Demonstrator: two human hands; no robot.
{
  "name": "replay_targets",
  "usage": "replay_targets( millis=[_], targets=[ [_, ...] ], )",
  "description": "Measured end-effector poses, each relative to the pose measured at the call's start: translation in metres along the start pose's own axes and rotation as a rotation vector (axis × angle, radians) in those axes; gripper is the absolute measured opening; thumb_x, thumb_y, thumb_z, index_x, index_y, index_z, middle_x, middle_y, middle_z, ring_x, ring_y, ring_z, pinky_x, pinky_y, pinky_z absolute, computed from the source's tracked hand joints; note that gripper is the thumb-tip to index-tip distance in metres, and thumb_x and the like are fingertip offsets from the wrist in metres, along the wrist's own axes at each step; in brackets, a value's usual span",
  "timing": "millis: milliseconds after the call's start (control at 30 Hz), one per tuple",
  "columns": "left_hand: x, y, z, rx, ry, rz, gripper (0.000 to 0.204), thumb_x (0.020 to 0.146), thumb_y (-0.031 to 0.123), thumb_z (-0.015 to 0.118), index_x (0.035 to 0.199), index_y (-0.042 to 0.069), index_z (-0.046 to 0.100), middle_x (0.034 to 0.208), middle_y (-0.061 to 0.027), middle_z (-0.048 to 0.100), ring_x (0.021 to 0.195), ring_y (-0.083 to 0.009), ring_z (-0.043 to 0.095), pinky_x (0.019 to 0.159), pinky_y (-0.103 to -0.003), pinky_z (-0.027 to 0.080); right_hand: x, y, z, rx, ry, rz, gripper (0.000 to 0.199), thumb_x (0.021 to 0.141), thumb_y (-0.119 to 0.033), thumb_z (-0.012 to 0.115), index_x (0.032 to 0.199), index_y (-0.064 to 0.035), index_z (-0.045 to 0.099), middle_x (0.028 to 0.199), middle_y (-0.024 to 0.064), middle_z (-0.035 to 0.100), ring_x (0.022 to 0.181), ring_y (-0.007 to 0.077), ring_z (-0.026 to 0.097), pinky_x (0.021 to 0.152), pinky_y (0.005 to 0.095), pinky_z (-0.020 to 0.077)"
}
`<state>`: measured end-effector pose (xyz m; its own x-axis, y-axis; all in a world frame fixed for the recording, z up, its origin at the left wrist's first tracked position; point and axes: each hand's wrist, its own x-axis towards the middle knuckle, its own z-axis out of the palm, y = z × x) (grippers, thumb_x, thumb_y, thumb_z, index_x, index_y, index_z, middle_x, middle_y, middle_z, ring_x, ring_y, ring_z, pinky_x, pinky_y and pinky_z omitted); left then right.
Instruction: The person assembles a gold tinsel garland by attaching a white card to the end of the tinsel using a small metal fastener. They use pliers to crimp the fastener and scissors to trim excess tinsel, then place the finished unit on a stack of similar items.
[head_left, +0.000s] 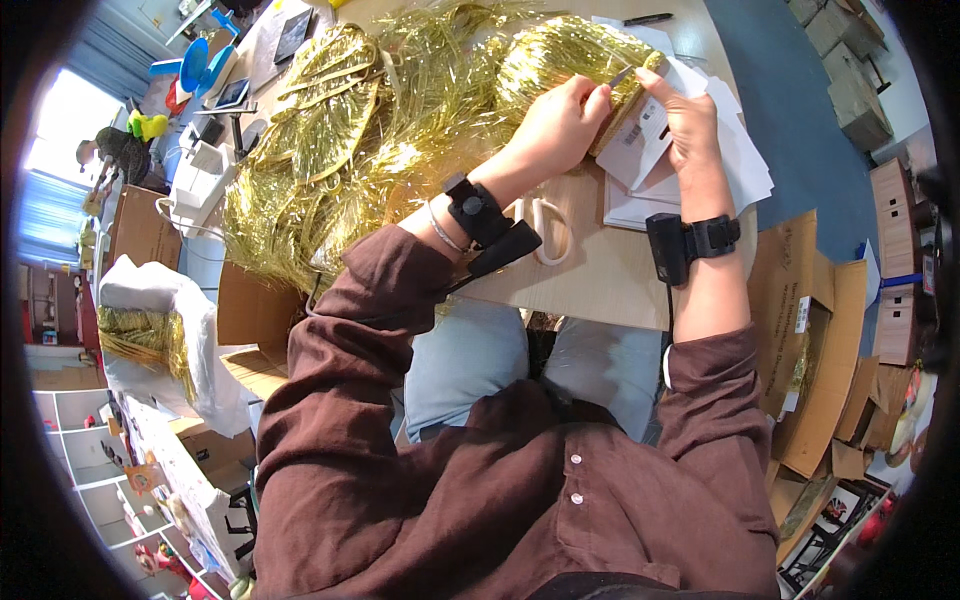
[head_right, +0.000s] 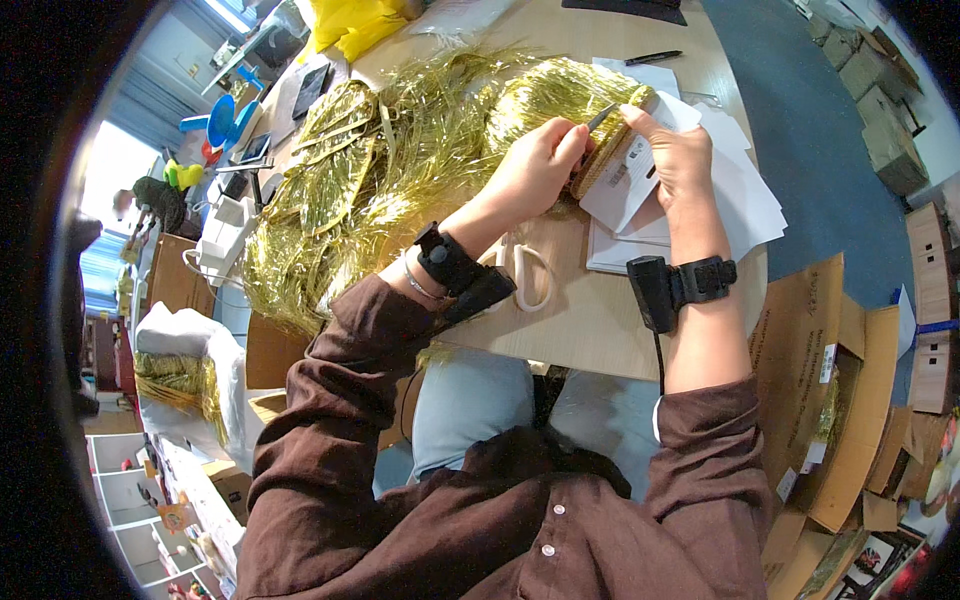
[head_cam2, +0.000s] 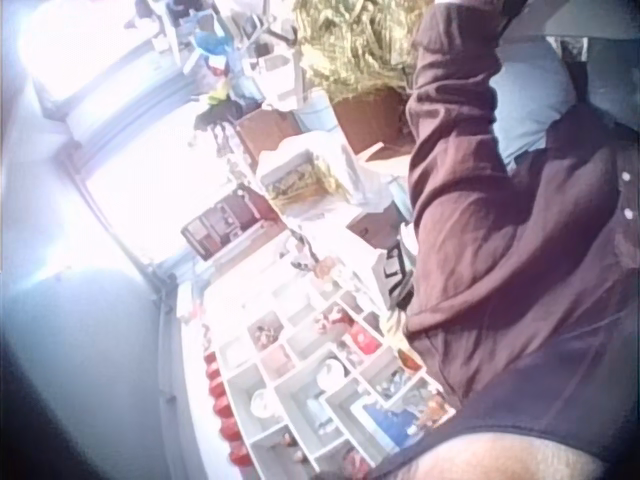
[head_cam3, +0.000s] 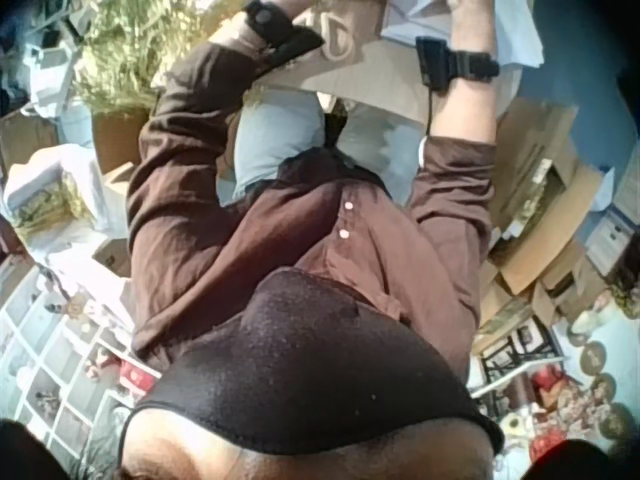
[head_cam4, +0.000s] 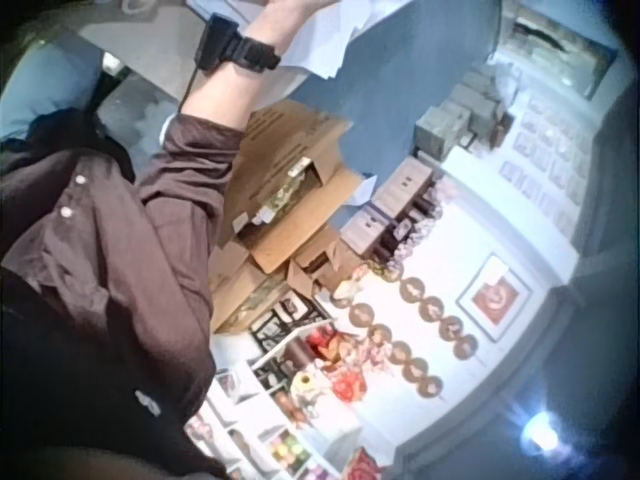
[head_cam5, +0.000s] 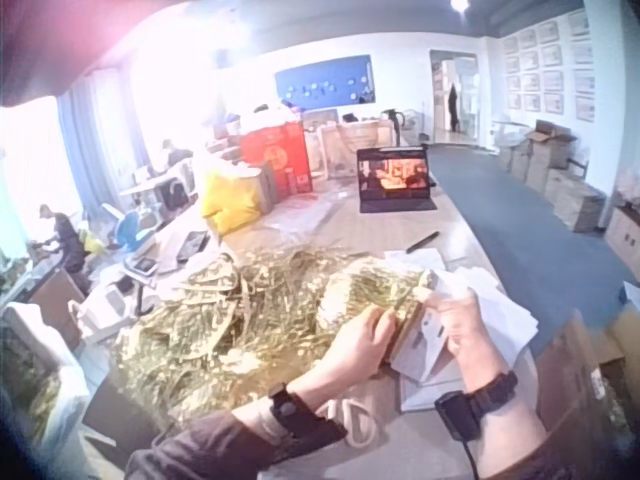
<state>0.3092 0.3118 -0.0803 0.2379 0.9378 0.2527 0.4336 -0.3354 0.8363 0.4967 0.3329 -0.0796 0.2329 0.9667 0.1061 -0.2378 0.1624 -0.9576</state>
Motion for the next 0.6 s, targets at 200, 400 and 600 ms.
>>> replay_targets(
  millis=[200, 400, 600],
  targets=[
    [0.005, -0.011, 0.005, -0.147, -0.016, -0.073, 0.039, 0.104, 0.036, 0.050, 0.101, 0.000, 0.066, 0.079, -0.0060, 0.063, 0.070, -0.0139, 0.058, 0.067, -0.031, 0.050, 0.001, 0.000, -0.004, 0.038, -0.035, 0.034, 0.029, 0.078, -0.005, 0.084, 0.104, 0.0034, 0.073, 0.099, 0.0082, 0.073, 0.087, 0.0172, 0.067, 0.077, 0.0330, 0.0542],
    [0.017, 0.011, -0.025, 0.054, -0.187, -0.118, 0.045, 0.104, 0.039, 0.044, 0.107, 0.000, 0.066, 0.082, -0.0071, 0.064, 0.072, -0.0146, 0.060, 0.068, -0.031, 0.051, 0.003, -0.003, -0.002, -0.022, 0.029, 0.063, 0.034, 0.076, -0.007, 0.087, 0.104, 0.0045, 0.072, 0.100, 0.0112, 0.073, 0.087, 0.0196, 0.069, 0.077, 0.0343, 0.0559],
    [0.014, -0.003, -0.114, 0.619, -0.013, -0.044, 0.060, 0.100, 0.054, 0.046, 0.124, 0.001, 0.061, 0.113, -0.0204, 0.067, 0.107, -0.0312, 0.065, 0.095, -0.042, 0.049, 0.009, -0.001, -0.006, 0.069, 0.042, 0.023, 0.042, 0.077, -0.014, 0.088, 0.110, 0.0030, 0.069, 0.107, 0.0120, 0.071, 0.092, 0.0217, 0.070, 0.082, 0.0358, 0.0573]
  ],
)
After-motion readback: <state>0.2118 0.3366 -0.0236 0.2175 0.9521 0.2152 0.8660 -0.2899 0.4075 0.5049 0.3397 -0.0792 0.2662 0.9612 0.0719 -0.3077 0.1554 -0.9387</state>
